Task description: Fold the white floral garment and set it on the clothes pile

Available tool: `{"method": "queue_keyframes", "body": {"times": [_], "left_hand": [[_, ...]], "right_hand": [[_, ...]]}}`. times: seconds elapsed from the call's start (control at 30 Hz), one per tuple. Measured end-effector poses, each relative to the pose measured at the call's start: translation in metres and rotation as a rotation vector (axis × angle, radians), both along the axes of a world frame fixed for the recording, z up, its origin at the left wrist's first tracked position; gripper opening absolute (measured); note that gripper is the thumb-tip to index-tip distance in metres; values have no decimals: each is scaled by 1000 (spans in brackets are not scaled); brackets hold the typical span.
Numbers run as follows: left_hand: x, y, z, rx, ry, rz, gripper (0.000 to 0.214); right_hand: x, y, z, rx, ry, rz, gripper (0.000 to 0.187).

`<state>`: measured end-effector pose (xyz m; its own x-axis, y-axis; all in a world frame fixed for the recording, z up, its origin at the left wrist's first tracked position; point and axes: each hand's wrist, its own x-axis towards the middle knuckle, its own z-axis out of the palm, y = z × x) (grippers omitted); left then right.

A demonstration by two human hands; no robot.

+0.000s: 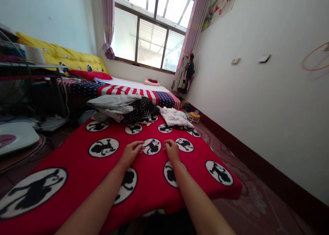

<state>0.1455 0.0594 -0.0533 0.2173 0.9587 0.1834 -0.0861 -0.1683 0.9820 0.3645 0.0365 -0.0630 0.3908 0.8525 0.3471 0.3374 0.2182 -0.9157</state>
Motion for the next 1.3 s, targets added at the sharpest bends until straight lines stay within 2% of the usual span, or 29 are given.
{"method": "queue_keyframes", "body": {"times": [0.5, 1.3], "left_hand": [[-2, -5, 3, -1, -3, 9, 45], [-3, -6, 5, -6, -7, 10, 44]], "right_hand": [[3, 4, -3, 0, -117, -64, 20], [1, 4, -1, -12, -115, -58, 21]]}}
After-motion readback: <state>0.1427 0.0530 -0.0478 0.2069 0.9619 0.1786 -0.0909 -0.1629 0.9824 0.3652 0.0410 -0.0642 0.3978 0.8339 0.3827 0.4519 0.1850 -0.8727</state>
